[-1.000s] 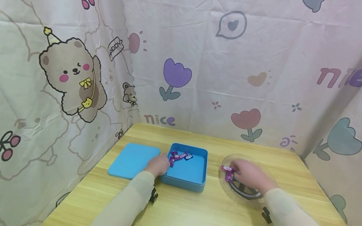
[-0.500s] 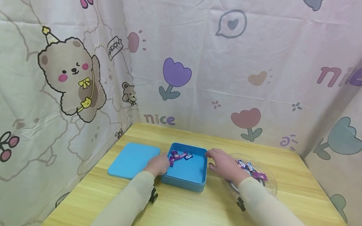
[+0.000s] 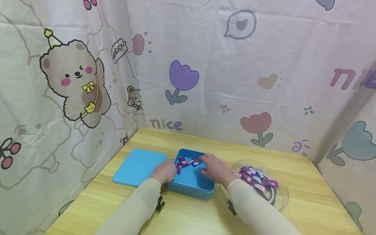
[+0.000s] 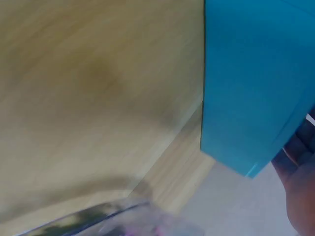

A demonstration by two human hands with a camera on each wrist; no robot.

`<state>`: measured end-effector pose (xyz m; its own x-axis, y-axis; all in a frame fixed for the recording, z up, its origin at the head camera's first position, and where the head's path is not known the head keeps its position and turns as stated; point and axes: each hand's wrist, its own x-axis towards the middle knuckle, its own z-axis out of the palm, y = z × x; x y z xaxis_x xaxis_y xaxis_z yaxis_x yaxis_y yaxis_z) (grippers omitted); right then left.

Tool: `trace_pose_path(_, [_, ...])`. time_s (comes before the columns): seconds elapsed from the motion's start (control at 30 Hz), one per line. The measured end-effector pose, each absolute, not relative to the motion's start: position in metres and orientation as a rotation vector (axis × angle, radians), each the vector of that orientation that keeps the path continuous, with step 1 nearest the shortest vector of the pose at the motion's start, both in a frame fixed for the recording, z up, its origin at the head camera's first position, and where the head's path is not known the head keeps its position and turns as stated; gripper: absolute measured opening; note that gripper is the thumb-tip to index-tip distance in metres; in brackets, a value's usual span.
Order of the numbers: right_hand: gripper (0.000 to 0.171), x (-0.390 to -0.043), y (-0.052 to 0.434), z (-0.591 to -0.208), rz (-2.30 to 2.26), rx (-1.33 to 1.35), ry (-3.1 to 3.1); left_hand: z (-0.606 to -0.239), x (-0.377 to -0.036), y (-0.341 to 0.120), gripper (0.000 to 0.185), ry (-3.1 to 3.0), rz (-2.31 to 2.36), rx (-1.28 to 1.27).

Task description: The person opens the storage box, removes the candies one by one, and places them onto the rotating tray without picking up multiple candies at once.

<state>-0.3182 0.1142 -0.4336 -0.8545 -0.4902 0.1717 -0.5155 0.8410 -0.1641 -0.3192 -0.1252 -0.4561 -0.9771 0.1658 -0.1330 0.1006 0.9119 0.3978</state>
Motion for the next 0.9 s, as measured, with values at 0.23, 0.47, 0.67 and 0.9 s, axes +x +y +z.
trace_pose_path(0.23, [0.037, -0.328, 0.106, -0.442, 0.266, 0.772, -2.959, -0.457, -0.317, -0.123, 0.035, 2.901, 0.639, 0.187])
trace_pose_path(0.47, [0.047, -0.334, 0.108, -0.453, 0.119, 0.78, -2.997, -0.457, -0.317, -0.124, 0.034, 2.898, 0.639, 0.182])
trace_pose_path(0.67, [0.053, -0.336, 0.104, -0.456, -0.066, 0.816, -3.008, -0.454, -0.317, -0.124, 0.037, 2.904, 0.63, 0.18])
trace_pose_path(0.9, [0.044, -0.334, 0.102, -0.457, -0.089, 0.8, -3.015, -0.454, -0.317, -0.125, 0.037, 2.9, 0.625, 0.176])
